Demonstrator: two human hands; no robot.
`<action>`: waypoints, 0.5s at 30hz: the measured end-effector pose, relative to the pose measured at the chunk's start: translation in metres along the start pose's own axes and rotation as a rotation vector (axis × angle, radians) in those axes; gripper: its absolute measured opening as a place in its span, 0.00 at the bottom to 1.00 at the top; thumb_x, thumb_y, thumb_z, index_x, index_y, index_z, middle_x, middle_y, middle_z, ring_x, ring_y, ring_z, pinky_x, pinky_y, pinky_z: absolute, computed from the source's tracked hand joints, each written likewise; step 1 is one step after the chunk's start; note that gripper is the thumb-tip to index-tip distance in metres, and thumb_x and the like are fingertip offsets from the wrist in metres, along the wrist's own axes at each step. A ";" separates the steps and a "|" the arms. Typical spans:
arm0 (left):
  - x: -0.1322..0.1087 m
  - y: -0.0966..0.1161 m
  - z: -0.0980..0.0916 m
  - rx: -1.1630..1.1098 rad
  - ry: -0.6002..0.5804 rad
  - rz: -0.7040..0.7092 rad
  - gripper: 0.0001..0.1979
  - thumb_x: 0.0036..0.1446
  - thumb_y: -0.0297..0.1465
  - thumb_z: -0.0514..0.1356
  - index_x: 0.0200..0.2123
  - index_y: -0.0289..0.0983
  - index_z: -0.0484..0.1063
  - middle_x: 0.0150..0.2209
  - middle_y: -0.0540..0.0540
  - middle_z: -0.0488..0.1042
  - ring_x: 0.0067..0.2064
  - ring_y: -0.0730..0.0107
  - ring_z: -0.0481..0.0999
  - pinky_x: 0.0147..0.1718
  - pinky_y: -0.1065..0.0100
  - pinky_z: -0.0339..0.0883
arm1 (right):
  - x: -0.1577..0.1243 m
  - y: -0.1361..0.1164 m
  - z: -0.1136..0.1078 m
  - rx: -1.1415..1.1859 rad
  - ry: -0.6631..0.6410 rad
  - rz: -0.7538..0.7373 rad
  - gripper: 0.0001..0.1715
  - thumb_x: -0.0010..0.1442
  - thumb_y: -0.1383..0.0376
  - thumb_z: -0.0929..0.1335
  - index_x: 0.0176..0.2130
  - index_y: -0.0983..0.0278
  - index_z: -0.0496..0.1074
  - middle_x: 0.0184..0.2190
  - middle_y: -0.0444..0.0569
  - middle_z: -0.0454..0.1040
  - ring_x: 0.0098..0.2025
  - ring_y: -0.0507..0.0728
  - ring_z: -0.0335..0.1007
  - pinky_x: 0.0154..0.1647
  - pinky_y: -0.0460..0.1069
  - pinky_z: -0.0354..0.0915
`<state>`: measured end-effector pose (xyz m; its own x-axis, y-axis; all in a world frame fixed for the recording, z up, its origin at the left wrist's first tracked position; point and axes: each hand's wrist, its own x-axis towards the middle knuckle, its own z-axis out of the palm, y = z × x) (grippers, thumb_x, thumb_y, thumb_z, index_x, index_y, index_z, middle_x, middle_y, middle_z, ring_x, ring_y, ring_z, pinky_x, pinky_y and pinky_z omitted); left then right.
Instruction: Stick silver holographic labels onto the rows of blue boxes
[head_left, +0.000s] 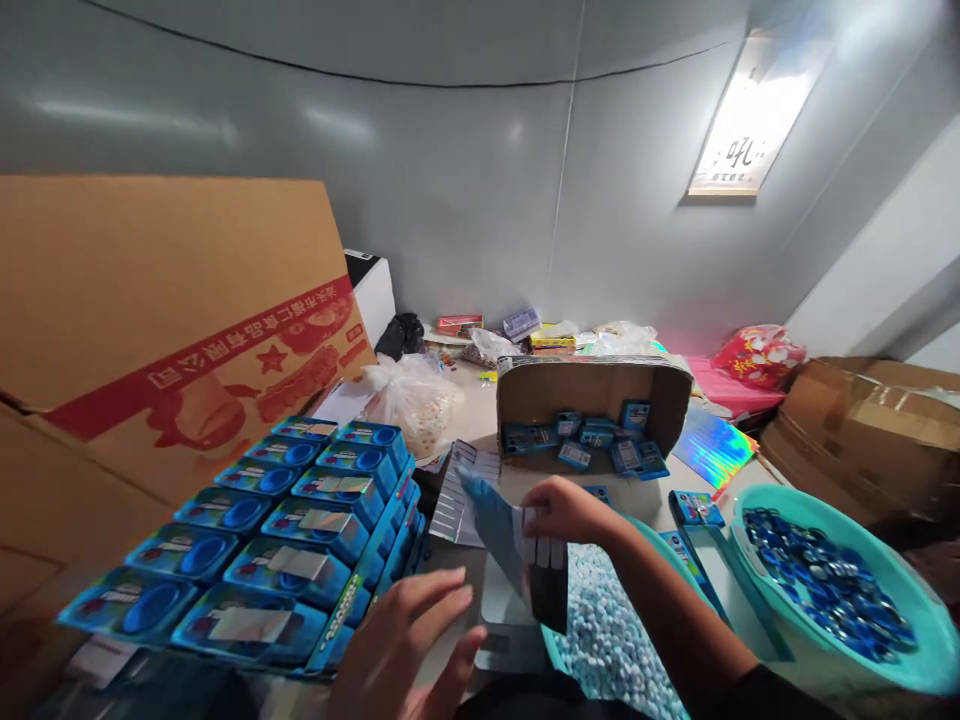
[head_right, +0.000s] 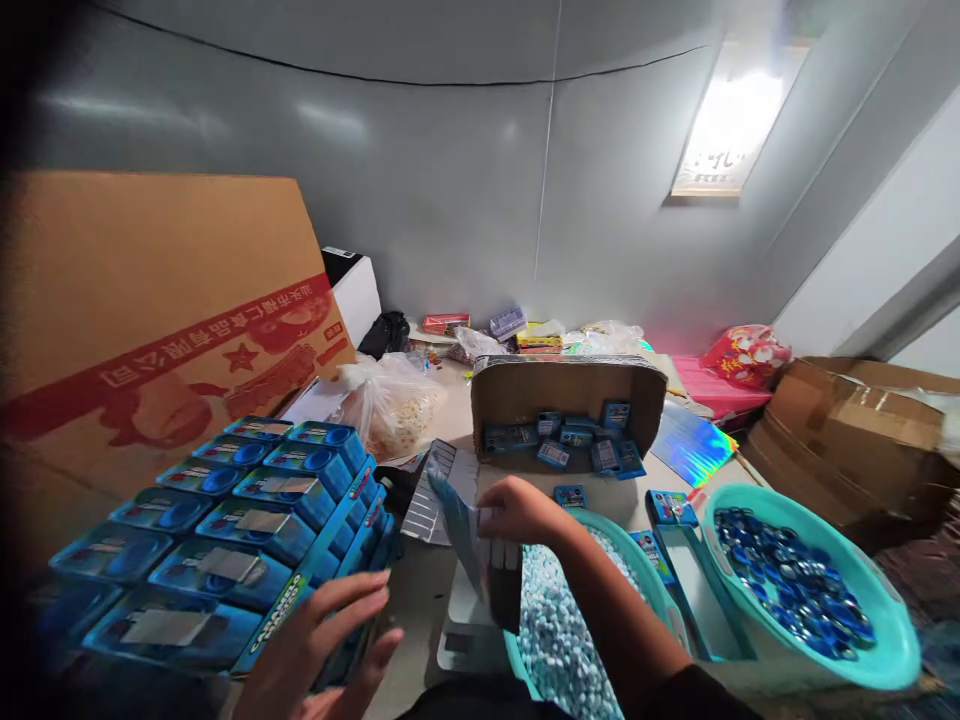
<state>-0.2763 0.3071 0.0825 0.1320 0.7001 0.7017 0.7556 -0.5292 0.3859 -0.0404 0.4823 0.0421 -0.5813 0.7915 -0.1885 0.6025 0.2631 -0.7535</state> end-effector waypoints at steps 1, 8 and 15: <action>0.017 0.004 0.007 0.036 -0.042 0.084 0.16 0.66 0.32 0.62 0.56 0.44 0.72 0.51 0.44 0.80 0.53 0.64 0.80 0.53 0.65 0.75 | -0.010 -0.009 -0.014 0.026 0.009 -0.020 0.07 0.53 0.66 0.74 0.33 0.66 0.83 0.23 0.38 0.68 0.28 0.49 0.60 0.29 0.45 0.55; 0.089 -0.014 0.032 0.156 -0.281 0.384 0.23 0.68 0.35 0.59 0.65 0.41 0.66 0.59 0.46 0.78 0.64 0.59 0.73 0.69 0.53 0.59 | -0.079 -0.055 -0.027 0.286 0.140 -0.208 0.12 0.55 0.65 0.73 0.40 0.64 0.83 0.30 0.45 0.77 0.31 0.52 0.65 0.31 0.47 0.62; 0.080 -0.025 0.028 -0.035 -0.209 0.465 0.17 0.66 0.27 0.62 0.56 0.46 0.74 0.52 0.50 0.81 0.59 0.70 0.75 0.72 0.60 0.49 | -0.106 -0.058 -0.007 0.510 0.330 -0.083 0.16 0.52 0.60 0.75 0.40 0.64 0.84 0.28 0.47 0.76 0.29 0.53 0.65 0.26 0.47 0.60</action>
<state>-0.2662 0.3897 0.1123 0.5772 0.4660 0.6705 0.5653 -0.8206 0.0837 -0.0100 0.3871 0.1096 -0.3661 0.9302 0.0271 0.1774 0.0984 -0.9792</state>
